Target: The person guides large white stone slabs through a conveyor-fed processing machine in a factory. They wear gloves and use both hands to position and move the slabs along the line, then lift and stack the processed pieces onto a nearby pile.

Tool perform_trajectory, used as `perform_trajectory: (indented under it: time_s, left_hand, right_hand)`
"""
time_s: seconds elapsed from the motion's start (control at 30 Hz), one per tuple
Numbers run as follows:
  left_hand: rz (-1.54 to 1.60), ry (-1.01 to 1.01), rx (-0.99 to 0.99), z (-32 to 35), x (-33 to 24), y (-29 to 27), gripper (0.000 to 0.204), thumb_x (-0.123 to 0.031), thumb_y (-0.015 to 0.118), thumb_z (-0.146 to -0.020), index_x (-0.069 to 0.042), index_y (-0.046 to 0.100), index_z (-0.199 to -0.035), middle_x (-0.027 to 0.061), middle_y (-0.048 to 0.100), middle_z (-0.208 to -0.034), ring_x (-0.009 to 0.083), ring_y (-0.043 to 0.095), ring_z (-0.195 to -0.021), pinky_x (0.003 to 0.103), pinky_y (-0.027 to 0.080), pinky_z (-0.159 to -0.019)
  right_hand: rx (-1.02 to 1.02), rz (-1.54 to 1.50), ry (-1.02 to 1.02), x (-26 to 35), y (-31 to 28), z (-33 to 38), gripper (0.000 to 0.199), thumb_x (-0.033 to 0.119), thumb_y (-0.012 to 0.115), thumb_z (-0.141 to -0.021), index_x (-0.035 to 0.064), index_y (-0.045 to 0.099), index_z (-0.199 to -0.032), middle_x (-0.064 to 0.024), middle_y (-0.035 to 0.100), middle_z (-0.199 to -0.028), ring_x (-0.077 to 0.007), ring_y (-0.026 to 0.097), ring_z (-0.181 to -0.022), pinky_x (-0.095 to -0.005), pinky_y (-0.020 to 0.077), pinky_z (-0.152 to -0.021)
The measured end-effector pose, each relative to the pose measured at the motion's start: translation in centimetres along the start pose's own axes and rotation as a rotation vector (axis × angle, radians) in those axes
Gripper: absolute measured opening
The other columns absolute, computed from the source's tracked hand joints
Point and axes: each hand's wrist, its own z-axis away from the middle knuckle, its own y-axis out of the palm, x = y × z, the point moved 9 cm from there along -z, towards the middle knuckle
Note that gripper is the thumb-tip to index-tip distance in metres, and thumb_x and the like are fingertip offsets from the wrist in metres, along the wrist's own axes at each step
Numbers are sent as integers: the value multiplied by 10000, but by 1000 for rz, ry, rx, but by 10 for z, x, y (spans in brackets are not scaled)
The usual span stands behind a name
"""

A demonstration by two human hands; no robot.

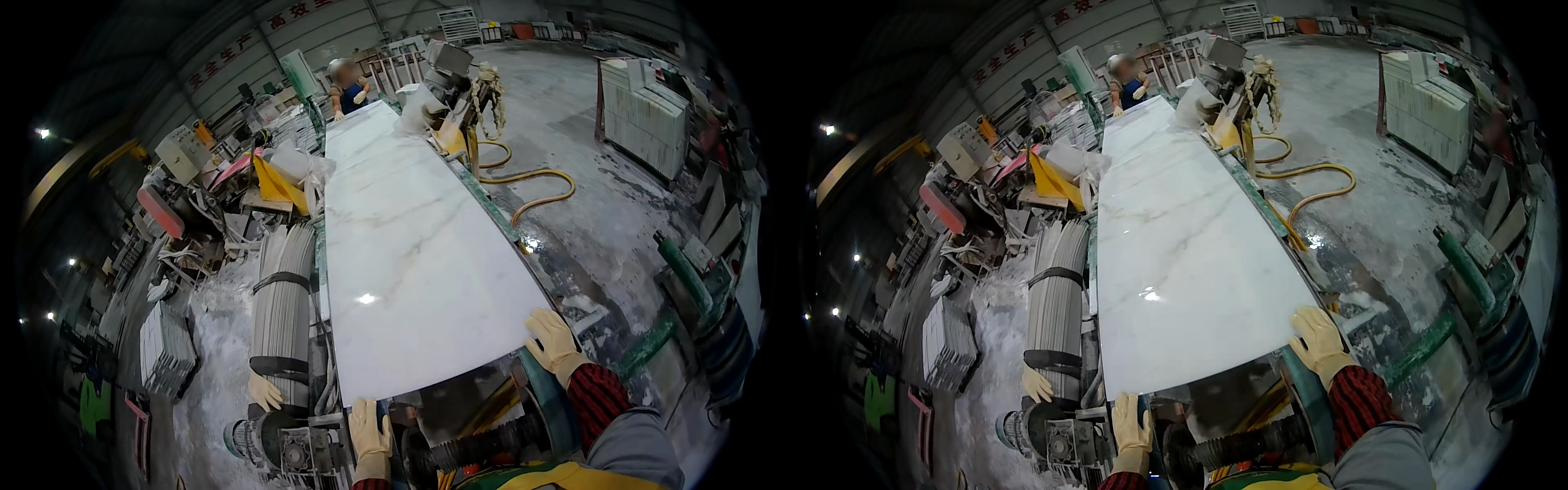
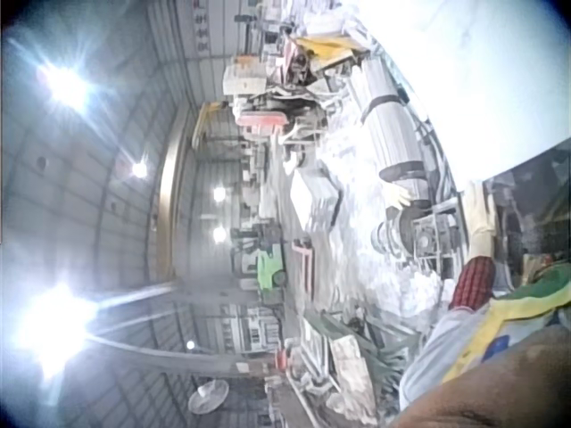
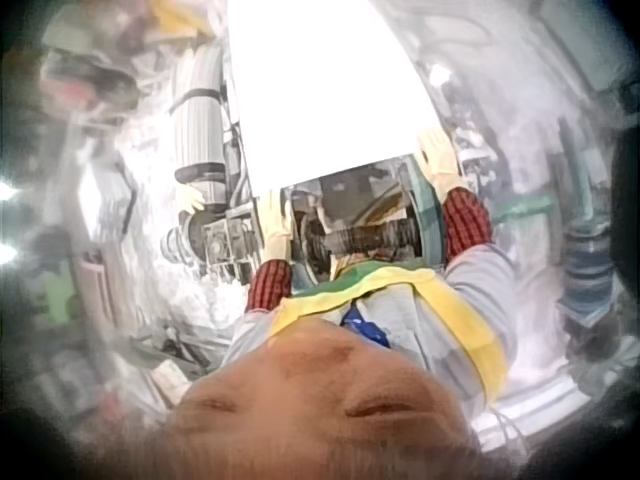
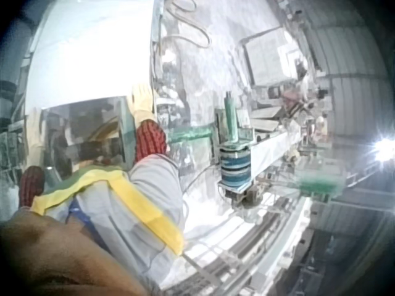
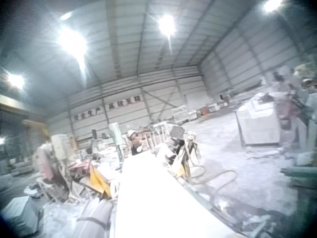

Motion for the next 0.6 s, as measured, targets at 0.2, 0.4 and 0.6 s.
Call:
perform_trajectory:
  time_s: [0.2,0.4,0.6]
  left_hand:
    - [33,-73,108,0,0,1,589,-221,754,-989,-62,567,-1524,283,500,-1621,492,472,-1473,549,384,-1241]
    - [-20,-60,92,5,4,7,569,-233,725,-1018,-69,560,-1537,282,491,-1645,491,450,-1512,559,349,-1281]
    - [-21,-54,90,8,6,10,573,-241,719,-1022,-65,556,-1543,289,497,-1641,491,445,-1525,559,337,-1294]
  right_hand:
    - [-5,3,15,-6,4,6,391,170,701,-984,32,692,-1350,-244,674,-1424,-460,590,-1379,-574,423,-1237]
    - [-104,20,-43,-8,9,13,393,144,690,-982,35,695,-1360,-242,695,-1395,-466,617,-1347,-571,442,-1225]
    - [-96,18,-33,-5,6,12,405,117,706,-952,36,697,-1348,-245,695,-1397,-463,621,-1344,-567,459,-1209]
